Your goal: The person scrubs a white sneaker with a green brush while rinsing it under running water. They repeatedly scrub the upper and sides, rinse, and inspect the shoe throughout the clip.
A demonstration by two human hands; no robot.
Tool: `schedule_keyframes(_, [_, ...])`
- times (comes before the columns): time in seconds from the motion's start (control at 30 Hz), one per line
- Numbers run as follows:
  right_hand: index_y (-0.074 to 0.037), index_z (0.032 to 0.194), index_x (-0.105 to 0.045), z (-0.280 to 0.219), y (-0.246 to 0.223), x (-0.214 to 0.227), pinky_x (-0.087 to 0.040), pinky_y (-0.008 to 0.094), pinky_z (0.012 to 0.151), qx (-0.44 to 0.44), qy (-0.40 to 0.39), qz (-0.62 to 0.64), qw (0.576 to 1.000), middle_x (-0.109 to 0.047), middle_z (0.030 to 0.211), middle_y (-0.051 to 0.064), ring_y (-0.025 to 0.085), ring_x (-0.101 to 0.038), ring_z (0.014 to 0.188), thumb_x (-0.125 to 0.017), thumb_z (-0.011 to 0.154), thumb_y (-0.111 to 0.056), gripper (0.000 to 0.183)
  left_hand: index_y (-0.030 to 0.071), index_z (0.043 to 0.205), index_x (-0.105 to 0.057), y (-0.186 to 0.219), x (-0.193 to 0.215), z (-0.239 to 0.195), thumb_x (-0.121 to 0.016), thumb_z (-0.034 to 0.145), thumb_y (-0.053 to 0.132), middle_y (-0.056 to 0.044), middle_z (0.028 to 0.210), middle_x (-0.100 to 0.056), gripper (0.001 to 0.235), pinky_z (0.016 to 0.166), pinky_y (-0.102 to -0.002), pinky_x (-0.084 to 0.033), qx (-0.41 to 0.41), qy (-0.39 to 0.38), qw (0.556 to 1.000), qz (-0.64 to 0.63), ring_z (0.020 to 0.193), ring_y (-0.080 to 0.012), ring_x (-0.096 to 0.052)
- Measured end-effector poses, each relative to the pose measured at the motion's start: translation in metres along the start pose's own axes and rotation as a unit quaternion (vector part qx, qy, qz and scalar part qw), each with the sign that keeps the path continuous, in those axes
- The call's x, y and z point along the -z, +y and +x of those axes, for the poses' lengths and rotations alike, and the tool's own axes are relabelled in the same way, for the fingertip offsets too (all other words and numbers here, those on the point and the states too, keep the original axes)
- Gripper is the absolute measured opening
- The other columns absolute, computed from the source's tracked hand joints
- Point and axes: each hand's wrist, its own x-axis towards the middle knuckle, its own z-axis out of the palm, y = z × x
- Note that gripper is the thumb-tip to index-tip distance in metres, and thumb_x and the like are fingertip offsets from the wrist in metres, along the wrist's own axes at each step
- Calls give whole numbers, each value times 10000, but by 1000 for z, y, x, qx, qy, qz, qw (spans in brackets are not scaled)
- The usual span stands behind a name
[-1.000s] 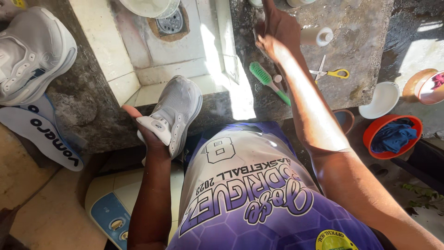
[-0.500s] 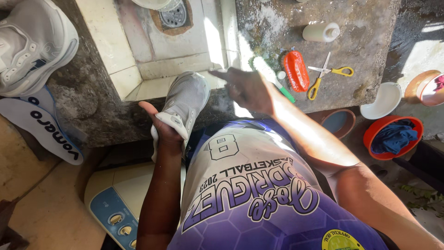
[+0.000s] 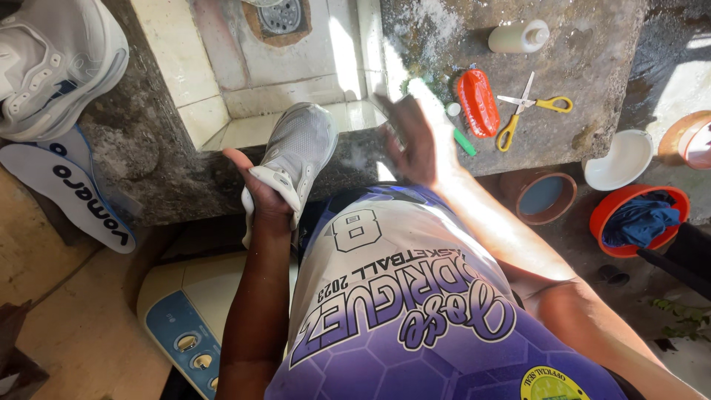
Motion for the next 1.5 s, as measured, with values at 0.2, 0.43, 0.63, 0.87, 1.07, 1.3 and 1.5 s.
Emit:
schedule_keyframes(0.2, [-45,1507,-476,5,47,-1,-540,511,780,-100,-17,-147,984,-525,1228,239,406,-580,995,-777,905,-191,689,-101,1596,-77,-1,9,5,-523,636,971,-261,1669,-252,1506,1268,-482,-337,-5,34,999,-4,1534,-376,-322])
schedule_keyframes(0.43, [-37,1408,-543,3,68,-9,-559,488,852,-26,15,-173,984,-529,1217,218,425,-599,1074,-786,792,-87,664,-95,1597,-79,0,5,7,-518,625,974,-252,1668,-260,1510,1264,-478,-345,12,10,1000,-14,1527,-372,-333])
schedule_keyframes(0.63, [-23,1299,-558,3,71,-5,-587,464,787,-44,-34,-33,998,-631,1156,201,381,-690,944,-741,895,-25,443,-117,1602,-103,-3,9,8,-503,650,977,-264,1676,-260,1505,1273,-475,-328,9,-8,1000,-9,1532,-375,-328])
schedule_keyframes(0.87, [-75,1285,-628,8,51,-14,-592,434,806,38,-51,54,997,-652,1047,148,322,-716,929,-705,1006,-138,296,-114,1626,-118,-3,7,8,-496,674,974,-246,1689,-262,1494,1278,-454,-330,9,-41,999,-13,1539,-363,-329])
schedule_keyframes(1.07, [-162,1404,-647,-5,49,-38,-586,398,791,32,1,40,999,-617,966,95,287,-690,889,-624,1119,-251,299,-97,1559,-147,-5,14,6,-492,634,962,-270,1637,-321,1448,1240,-495,-392,24,58,998,-29,1505,-382,-391])
schedule_keyframes(1.3, [-66,1358,-537,15,91,-76,-499,271,437,-334,-110,601,718,-716,979,139,207,-680,669,-318,1144,-411,461,-101,1600,-177,-9,16,9,-486,658,976,-247,1661,-312,1464,1257,-464,-353,15,-30,999,-6,1515,-360,-368])
schedule_keyframes(1.5, [-72,1485,-552,160,37,-54,-562,423,825,89,-30,63,994,-591,1386,271,277,-675,1010,-423,1166,-219,374,-81,1599,-223,-9,12,13,-471,668,978,-228,1655,-338,1432,1260,-454,-335,19,-41,999,-22,1505,-358,-383])
